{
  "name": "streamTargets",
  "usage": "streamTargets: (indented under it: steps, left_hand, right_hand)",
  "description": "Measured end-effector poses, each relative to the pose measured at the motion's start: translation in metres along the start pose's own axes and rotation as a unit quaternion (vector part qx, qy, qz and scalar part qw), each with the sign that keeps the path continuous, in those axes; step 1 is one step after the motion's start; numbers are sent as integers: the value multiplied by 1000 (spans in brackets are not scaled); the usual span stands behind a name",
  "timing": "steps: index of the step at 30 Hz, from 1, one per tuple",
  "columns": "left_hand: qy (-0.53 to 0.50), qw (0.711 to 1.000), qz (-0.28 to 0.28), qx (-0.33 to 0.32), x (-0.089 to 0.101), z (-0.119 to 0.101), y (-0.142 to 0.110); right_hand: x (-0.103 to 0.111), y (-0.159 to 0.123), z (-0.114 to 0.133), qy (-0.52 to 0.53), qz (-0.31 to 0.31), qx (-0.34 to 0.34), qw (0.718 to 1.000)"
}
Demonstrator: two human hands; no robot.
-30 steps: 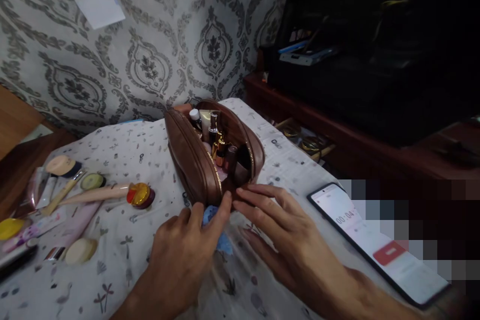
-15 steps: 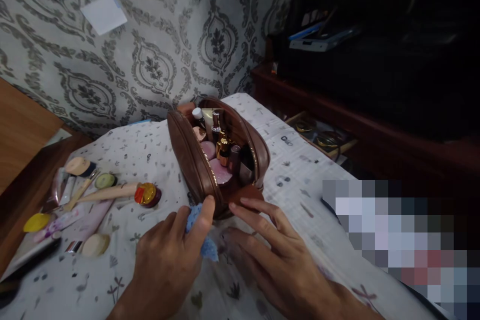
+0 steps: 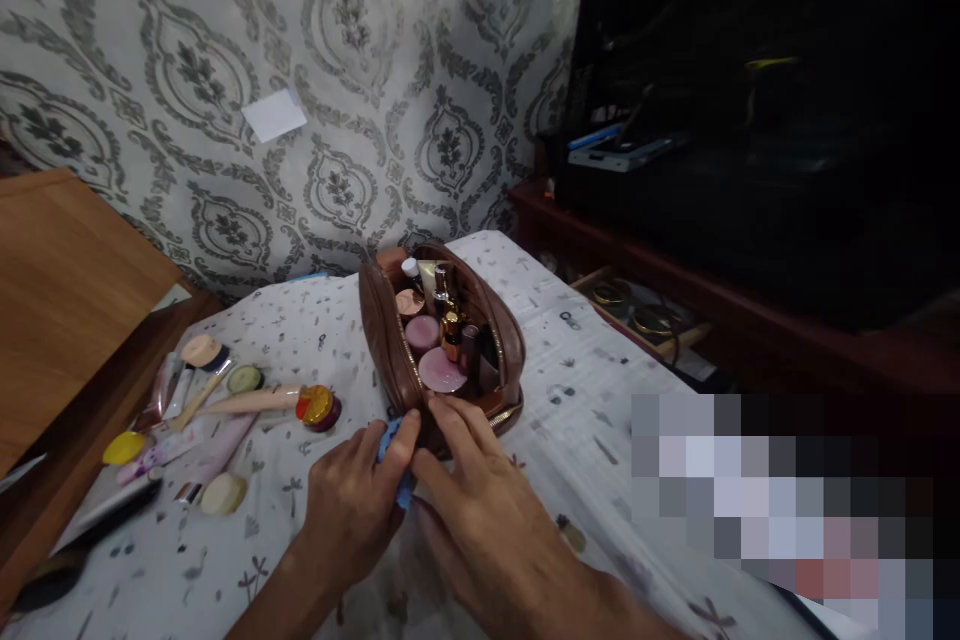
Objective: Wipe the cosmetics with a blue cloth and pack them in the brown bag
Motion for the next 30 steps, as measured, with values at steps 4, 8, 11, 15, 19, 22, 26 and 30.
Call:
streamTargets:
  steps: [4, 8, 11, 15, 19, 22, 26, 30]
  left_hand:
    - [-1, 999, -34, -7, -2, 3, 0]
    - [-16, 998, -55, -11, -5, 6, 1]
    - [-26, 998, -49, -7, -7, 7, 2]
    - [-32, 999, 6, 2, -12, 6, -2]
    - [-72, 994, 82, 22, -19, 7, -17]
    - [-68, 978, 185, 69, -21, 14, -31]
    - [-52, 957, 252, 132, -21, 35, -50]
    - [-82, 956, 212, 185, -25, 57, -67]
  right_hand:
    - [-10, 0, 3, -41, -4, -2, 999]
    - [-11, 5, 5, -76, 3, 10, 997]
    - [-7, 5, 6, -84, 17, 15, 996]
    - [-4, -2, 6, -66, 33, 24, 997]
    - [-10, -12, 3, -52, 18, 27, 998]
    - [-15, -17, 4, -37, -6, 26, 999]
    - [-24, -20, 16, -37, -63, 41, 996]
    - [-50, -17, 32, -6, -43, 80, 996]
Point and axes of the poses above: each hand's wrist, its own y-axis towards the middle knuckle, its own x-axis out of the back of the hand, z = x × y, the point moved 2 cm from there along y, towards the middle knuckle, and after that the axes turned 7 degrees about z, right-handed, at the moved point
